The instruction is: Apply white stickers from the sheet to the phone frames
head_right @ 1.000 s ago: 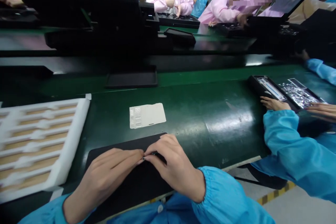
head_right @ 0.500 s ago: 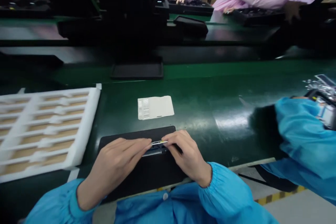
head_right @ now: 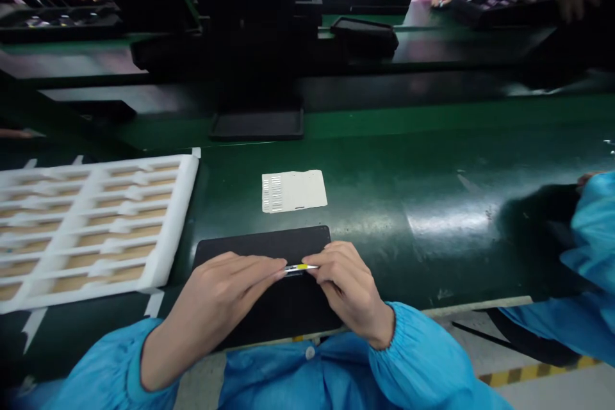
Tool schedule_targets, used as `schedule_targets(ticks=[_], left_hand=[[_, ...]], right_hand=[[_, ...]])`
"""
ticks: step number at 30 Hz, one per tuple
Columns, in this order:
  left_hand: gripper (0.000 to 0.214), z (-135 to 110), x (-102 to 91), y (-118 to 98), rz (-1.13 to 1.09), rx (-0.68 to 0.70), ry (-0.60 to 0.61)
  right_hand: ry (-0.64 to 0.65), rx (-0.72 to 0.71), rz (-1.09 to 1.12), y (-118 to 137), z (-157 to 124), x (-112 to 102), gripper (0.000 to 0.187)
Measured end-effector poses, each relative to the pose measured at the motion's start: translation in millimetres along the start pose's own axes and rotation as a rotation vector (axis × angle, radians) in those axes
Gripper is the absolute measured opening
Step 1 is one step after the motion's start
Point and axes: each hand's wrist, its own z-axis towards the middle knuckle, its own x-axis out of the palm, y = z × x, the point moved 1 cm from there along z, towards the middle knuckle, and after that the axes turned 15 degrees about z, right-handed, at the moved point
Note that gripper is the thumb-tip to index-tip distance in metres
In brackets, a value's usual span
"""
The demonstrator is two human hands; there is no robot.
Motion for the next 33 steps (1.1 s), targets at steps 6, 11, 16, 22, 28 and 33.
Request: schedule_targets(ticks=[6, 11, 16, 22, 28, 33], left_hand=[[0.027, 1, -0.7, -5, -0.031, 0.061, 0.039], [0.027, -1, -4.5, -10, 0.074, 0.090, 0.039], [0.040, 4, -10.2, -19, 0.217, 0.095, 0.085], [0.030, 4, -6.0, -17, 0.180, 0.048, 0.010], [0.024, -19, 9.2, -8, 0.052, 0.088, -0.201], [0.030, -24, 9.8, -8, 0.187, 0.172, -0.249]], right_hand=[[0.033, -0.025, -0.040, 0, -7, -1, 0.025], [0.041, -0.026, -0.024, -2, -10, -1, 0.027], [0.050, -0.053, -0.075, 2, -10, -1, 0.026], [0.120, -0.051, -0.180, 10, -4, -2, 0.038], [0.156, -0.036, -0.177, 8, -4, -3, 0.043], [0.168, 0.011, -0.167, 10, -3, -3, 0.045]])
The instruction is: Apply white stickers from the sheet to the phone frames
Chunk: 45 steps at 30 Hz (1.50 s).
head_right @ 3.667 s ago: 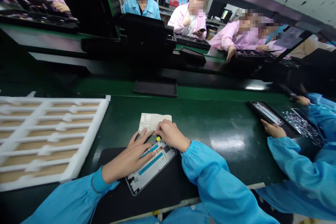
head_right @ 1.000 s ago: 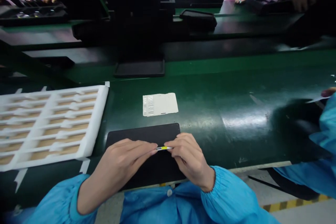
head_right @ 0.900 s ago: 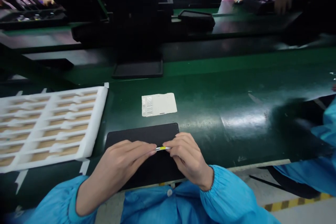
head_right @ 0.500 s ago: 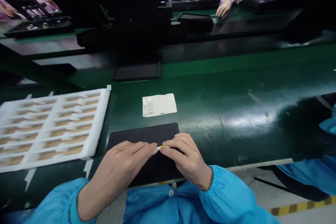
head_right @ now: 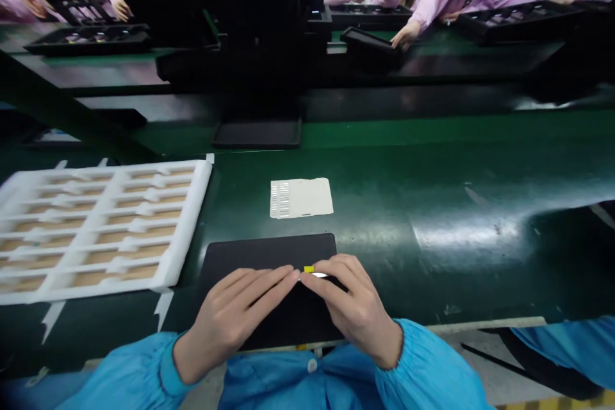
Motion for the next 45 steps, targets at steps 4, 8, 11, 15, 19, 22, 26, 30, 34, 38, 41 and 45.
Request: schedule_targets(ticks=[4, 8, 11, 15, 19, 22, 26, 30, 34, 38, 41, 45], left_hand=[[0.031, 8, 7.8, 11, -0.066, -0.036, 0.062], [0.026, 18, 30.8, 44, -0.462, -0.224, 0.391], [0.021, 21, 43.6, 69, -0.583, -0.387, 0.538], [0.022, 14, 49.3, 84, -0.635, -0.522, 0.613], [0.020, 11, 51.3, 85, -0.748, -0.554, 0.621], [0.019, 12, 52.9, 87, -0.775, -0.543, 0.627], [0.019, 14, 53.7, 88, -0.772, -0.564, 0.630], [0.021, 15, 51.6, 86, -0.761, -0.564, 0.632], [0.022, 18, 49.0, 85, -0.706, -0.577, 0.658], [0.022, 20, 48.2, 83, -0.702, -0.571, 0.666], [0.023, 21, 47.5, 83, -0.685, -0.579, 0.667], [0.025, 21, 46.4, 82, -0.667, -0.578, 0.683]], right_hand=[[0.001, 0.079, 0.051, 3, 15, -10, 0.032], [-0.142, 0.133, 0.080, -17, 66, -12, 0.011], [-0.016, 0.201, -0.023, -52, 119, 12, 0.007], [0.222, 0.253, -0.209, -98, 164, 53, 0.011], [0.361, 0.244, -0.289, -117, 169, 73, 0.015], [0.416, 0.235, -0.349, -117, 167, 76, 0.016], [0.426, 0.215, -0.367, -114, 166, 78, 0.013], [0.347, 0.222, -0.298, -117, 161, 78, 0.013], [0.195, 0.258, -0.194, -121, 155, 76, 0.020], [0.111, 0.287, -0.142, -122, 151, 77, 0.020], [0.156, 0.280, -0.122, -125, 153, 77, 0.015], [0.227, 0.278, -0.125, -130, 158, 72, 0.014]])
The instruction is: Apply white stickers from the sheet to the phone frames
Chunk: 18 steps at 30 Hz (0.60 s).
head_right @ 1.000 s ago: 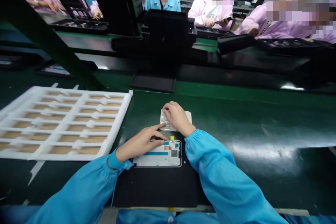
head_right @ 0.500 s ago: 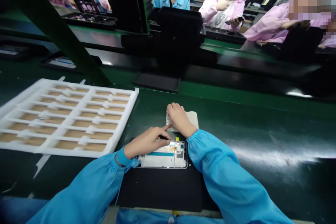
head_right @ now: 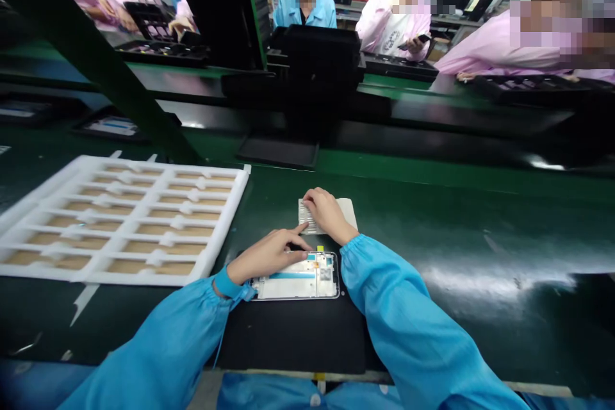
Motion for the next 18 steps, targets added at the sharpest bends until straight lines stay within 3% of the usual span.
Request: schedule_targets(ticks=[10, 18], left_hand=[[0.026, 0, 1.4, 5, -0.036, 0.006, 0.016], [0.023, 1, 2.0, 6, -0.026, 0.045, -0.012]], right_hand=[[0.132, 0.016, -0.147, 8, 6, -9, 0.014], [0.120, 0.024, -0.248, 18, 9, 3, 0.015]])
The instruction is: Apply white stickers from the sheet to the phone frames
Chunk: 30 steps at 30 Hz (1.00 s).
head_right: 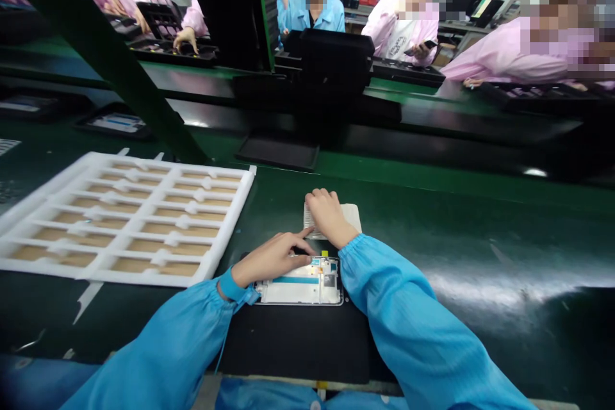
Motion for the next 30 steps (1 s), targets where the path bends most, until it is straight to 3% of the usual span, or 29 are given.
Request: schedule_targets(ticks=[5, 19, 24, 30], left_hand=[[0.023, 0, -0.8, -2, 0.018, 0.003, -0.011], [0.026, -2, -2.9, -7, 0.081, -0.051, 0.013], [0.026, -1, -0.8, -4, 0.041, -0.025, 0.003], [0.024, -3, 4.0, -3, -0.014, -0.029, -0.037]], right_hand=[[-0.084, 0.016, 0.098, 0, -4, 8, 0.010], [-0.456, 0.186, 0.685, -18, -11, 19, 0.015], [-0.537, 0.229, 0.873, -22, -6, 5, 0.021], [-0.625, 0.252, 1.056, -23, -22, -18, 0.035]])
